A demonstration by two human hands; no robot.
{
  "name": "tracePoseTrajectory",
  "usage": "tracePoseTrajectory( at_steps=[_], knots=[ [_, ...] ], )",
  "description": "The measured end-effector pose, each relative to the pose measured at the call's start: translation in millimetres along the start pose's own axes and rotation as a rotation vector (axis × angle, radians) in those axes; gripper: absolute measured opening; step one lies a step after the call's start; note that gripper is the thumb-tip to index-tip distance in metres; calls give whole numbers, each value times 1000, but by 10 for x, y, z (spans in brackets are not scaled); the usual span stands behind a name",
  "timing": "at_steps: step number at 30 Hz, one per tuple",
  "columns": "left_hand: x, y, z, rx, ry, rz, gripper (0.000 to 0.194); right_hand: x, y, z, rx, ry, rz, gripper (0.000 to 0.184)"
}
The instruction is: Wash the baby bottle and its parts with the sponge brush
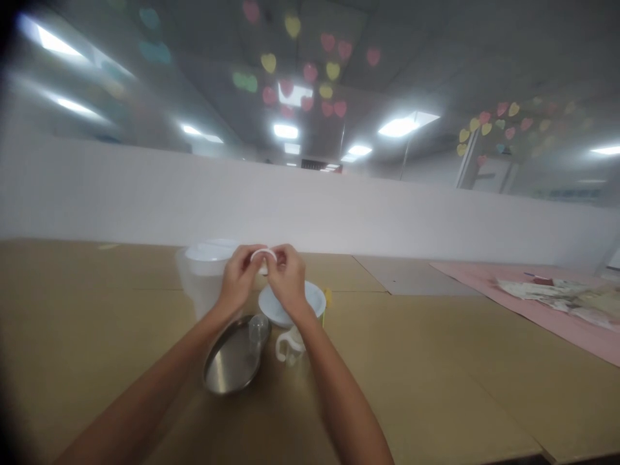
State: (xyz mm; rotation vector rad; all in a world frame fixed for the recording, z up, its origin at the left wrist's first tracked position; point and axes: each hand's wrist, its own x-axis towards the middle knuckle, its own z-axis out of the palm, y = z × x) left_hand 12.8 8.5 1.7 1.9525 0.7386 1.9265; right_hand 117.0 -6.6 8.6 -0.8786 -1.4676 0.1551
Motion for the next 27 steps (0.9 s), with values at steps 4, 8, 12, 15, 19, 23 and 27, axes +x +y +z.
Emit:
tracePoseTrajectory(
  at_steps=[4, 8, 12, 15, 19, 23, 27],
  knots=[
    [13, -12, 11, -130, -52, -110, 25, 14, 56, 2, 164, -8, 63, 22],
    [14, 22, 44, -218, -38, -245, 25, 13, 52, 7, 273, -35, 76, 28],
    [27, 74, 43, -310, -64, -337, 24, 22, 20, -11, 282, -61, 65, 29],
    [30, 107, 32, -290, 8, -321, 19, 34, 4, -20, 303, -96, 86, 30],
    [19, 132, 27, -262, 60, -268, 13, 32, -12, -13, 306, -130, 107, 30],
    [8, 143, 31, -220, 79, -197, 11, 20, -12, -7, 266, -119, 85, 29],
    [-1, 157, 36, -198, 92, -172, 8, 15, 2, -12, 177, -97, 62, 26]
  ],
)
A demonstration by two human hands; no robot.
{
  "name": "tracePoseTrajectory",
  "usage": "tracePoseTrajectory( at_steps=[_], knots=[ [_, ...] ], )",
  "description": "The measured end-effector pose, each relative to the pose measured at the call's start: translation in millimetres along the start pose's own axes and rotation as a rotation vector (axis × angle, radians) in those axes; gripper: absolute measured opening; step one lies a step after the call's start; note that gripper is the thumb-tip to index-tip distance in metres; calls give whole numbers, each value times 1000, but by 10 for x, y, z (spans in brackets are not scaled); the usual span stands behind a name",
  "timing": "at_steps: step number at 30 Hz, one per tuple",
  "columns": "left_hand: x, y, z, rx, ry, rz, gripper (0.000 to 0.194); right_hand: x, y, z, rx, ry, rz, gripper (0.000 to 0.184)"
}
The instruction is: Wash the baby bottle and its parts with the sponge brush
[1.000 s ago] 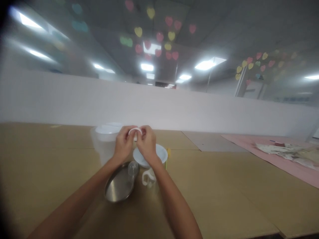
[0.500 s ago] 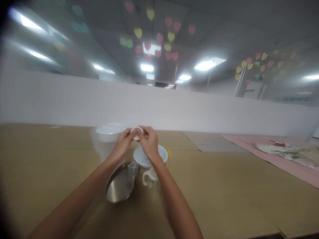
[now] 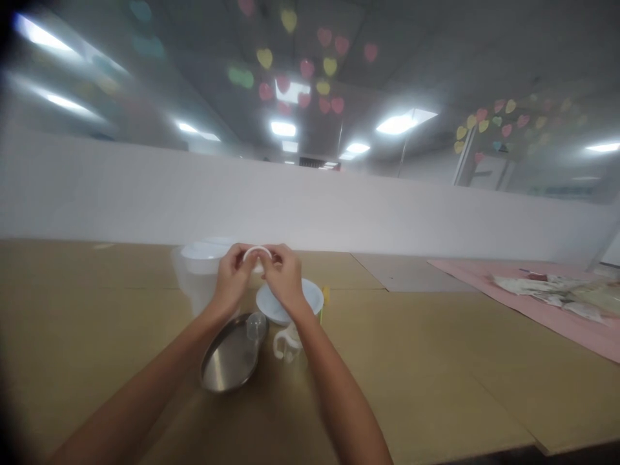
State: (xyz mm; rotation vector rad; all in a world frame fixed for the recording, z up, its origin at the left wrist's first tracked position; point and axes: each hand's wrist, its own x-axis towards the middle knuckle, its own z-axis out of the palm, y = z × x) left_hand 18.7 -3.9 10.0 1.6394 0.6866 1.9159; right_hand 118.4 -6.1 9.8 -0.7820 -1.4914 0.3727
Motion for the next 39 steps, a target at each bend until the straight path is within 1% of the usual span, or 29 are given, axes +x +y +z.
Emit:
tracePoseTrajectory(
  at_steps=[4, 9, 11, 15, 18, 21, 25, 32, 36, 39],
  knots=[
    [-9, 3, 2, 12, 8, 8, 6, -11, -7, 2, -104, 44, -40, 23],
    [-4, -22, -2, -2, 2, -4, 6, -18, -30, 8, -162, 84, -80, 19],
    [5, -39, -3, -35, 6, -21, 6, -10, -28, 7, -132, 76, -66, 19],
    [19, -63, -5, -119, -5, -58, 7, 14, -12, 4, 39, 21, 41, 23],
    [14, -57, -3, -116, -9, -74, 8, 20, -5, 8, 141, 15, 105, 22],
    [-2, -41, 4, -71, -4, -38, 7, 14, -9, 14, 156, 32, 129, 17],
    [-17, -26, 16, -24, 1, -8, 5, 4, -18, 20, 95, 37, 121, 14],
    [-33, 4, 26, 16, 20, -25, 3, -18, -23, 40, -131, 83, 16, 10],
    [-43, 9, 25, 37, 21, -13, 6, -32, -28, 53, -233, 111, -23, 10],
    [-30, -28, 14, 15, 14, -25, 7, -23, -11, 52, -225, 119, -35, 12]
  ],
)
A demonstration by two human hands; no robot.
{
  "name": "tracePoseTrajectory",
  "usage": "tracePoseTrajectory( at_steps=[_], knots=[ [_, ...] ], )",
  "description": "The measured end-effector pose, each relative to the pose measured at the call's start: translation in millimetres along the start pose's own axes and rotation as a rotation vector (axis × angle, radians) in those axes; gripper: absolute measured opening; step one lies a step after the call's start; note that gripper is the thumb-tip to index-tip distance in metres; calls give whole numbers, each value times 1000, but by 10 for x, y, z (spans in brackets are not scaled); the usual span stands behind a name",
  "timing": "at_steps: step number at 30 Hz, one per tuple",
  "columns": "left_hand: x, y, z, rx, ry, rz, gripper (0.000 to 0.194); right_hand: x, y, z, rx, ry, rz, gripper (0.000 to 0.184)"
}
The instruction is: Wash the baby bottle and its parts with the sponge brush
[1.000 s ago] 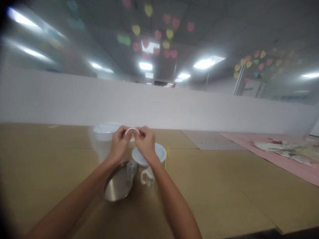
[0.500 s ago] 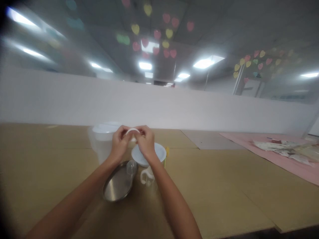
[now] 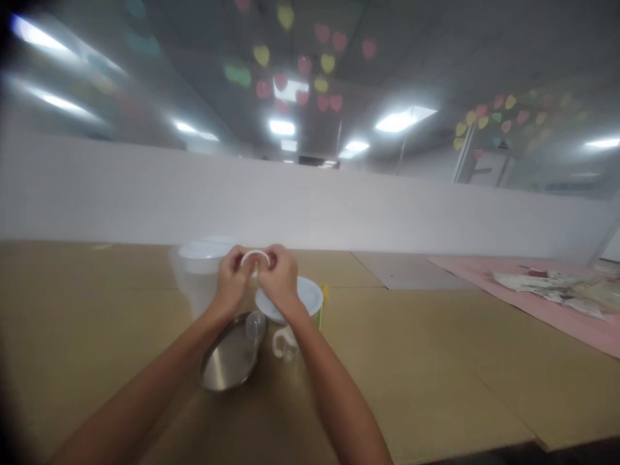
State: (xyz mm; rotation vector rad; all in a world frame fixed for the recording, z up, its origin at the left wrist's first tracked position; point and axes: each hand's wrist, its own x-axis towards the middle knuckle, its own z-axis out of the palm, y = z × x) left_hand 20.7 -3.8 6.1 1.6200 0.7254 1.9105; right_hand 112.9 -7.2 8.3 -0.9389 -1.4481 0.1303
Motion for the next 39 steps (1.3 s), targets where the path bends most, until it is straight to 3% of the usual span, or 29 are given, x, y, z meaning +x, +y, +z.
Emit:
tracePoseTrajectory(
  at_steps=[3, 7, 11, 14, 19, 24, 27, 31, 35, 39],
  knots=[
    [40, -51, -18, -115, -10, -72, 7, 38, 17, -33, 140, -101, 72, 19],
    [115, -43, -45, -437, -78, -291, 7, 105, 6, -133, 380, -275, 217, 30],
    [168, 9, -65, -730, -165, -549, 3, 132, 15, -182, 348, -228, 168, 28],
    [182, 3, -74, -802, -185, -628, 2, 132, 45, -181, 272, -197, 115, 26],
    [174, -26, -84, -815, -264, -595, 14, 147, 56, -198, 320, -261, 140, 26],
    [142, -8, -75, -552, -276, -446, 28, 144, 7, -200, 262, -162, 35, 27],
    [133, 2, -78, -472, -286, -407, 33, 150, -8, -205, 292, -157, 48, 32],
    [126, 9, -86, -477, -277, -370, 36, 176, 36, -227, 284, -136, 119, 31],
    [114, 11, -92, -456, -233, -323, 34, 184, 80, -237, 274, -158, 74, 24],
    [121, 1, -107, -475, -263, -293, 32, 177, 76, -246, 268, -131, 41, 21]
  ],
)
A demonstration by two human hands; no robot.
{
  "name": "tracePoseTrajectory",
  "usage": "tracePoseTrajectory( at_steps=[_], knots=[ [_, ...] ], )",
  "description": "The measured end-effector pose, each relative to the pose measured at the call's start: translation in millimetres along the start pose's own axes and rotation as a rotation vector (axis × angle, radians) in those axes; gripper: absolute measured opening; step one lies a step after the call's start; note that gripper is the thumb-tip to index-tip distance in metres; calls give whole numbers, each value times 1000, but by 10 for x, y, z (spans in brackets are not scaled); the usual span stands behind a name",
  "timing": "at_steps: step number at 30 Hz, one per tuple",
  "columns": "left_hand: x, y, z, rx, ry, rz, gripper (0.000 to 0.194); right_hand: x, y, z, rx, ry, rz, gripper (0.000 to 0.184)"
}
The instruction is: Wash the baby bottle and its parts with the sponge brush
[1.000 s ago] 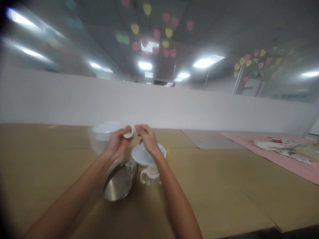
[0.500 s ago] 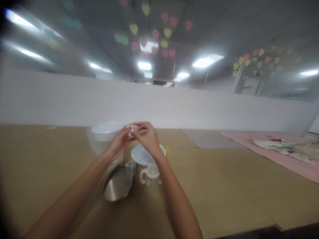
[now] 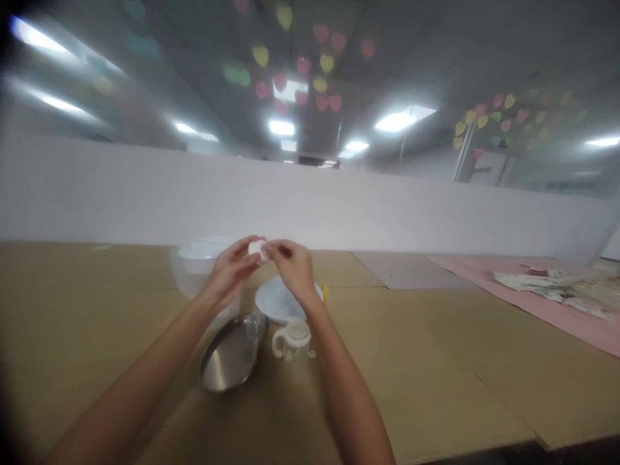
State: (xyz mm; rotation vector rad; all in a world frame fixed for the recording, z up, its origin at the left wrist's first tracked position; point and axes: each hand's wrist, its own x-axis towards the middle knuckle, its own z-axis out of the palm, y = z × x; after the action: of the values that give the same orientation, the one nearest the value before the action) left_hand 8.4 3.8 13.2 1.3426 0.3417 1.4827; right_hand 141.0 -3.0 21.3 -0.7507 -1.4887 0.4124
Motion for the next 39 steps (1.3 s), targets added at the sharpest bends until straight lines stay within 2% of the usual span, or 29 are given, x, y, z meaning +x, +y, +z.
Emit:
tracePoseTrajectory(
  at_steps=[7, 11, 15, 18, 20, 22, 24, 27, 30, 34, 36, 39],
  knots=[
    [6, -9, -16, -82, -24, -4, 32, 7, -51, -49, 197, -14, 57, 22],
    [-3, 27, -9, 58, -17, 39, 35, 12, -58, -61, 261, -20, 128, 20],
    [6, 12, 34, 210, -26, 48, 42, 38, -53, -90, 158, -20, 99, 21],
    [-112, -143, 77, 300, -37, 67, 53, 10, -46, -193, 19, 38, 43, 22],
    [-314, -314, 81, 399, -78, 97, 53, -81, -21, -305, -56, 82, 33, 23],
    [-586, -501, 56, 586, -124, 109, 52, -245, 29, -430, -146, 100, 25, 24],
    [-850, -670, 14, 751, -224, 113, 53, -464, 99, -539, -233, 106, 26, 25],
    [-1079, -848, -27, 846, -285, 132, 58, -808, 208, -633, -346, 138, 9, 24],
    [-1102, -938, -13, 839, -271, 89, 63, -1064, 291, -635, -459, 140, -80, 22],
    [-1097, -996, 33, 756, -237, -31, 69, -1235, 409, -557, -596, 44, -315, 27],
    [-1139, -1028, 56, 692, -181, -93, 70, -1277, 485, -519, -645, 34, -405, 33],
    [-1226, -1095, 100, 580, -67, -148, 68, -1316, 584, -486, -652, 59, -424, 41]
  ],
)
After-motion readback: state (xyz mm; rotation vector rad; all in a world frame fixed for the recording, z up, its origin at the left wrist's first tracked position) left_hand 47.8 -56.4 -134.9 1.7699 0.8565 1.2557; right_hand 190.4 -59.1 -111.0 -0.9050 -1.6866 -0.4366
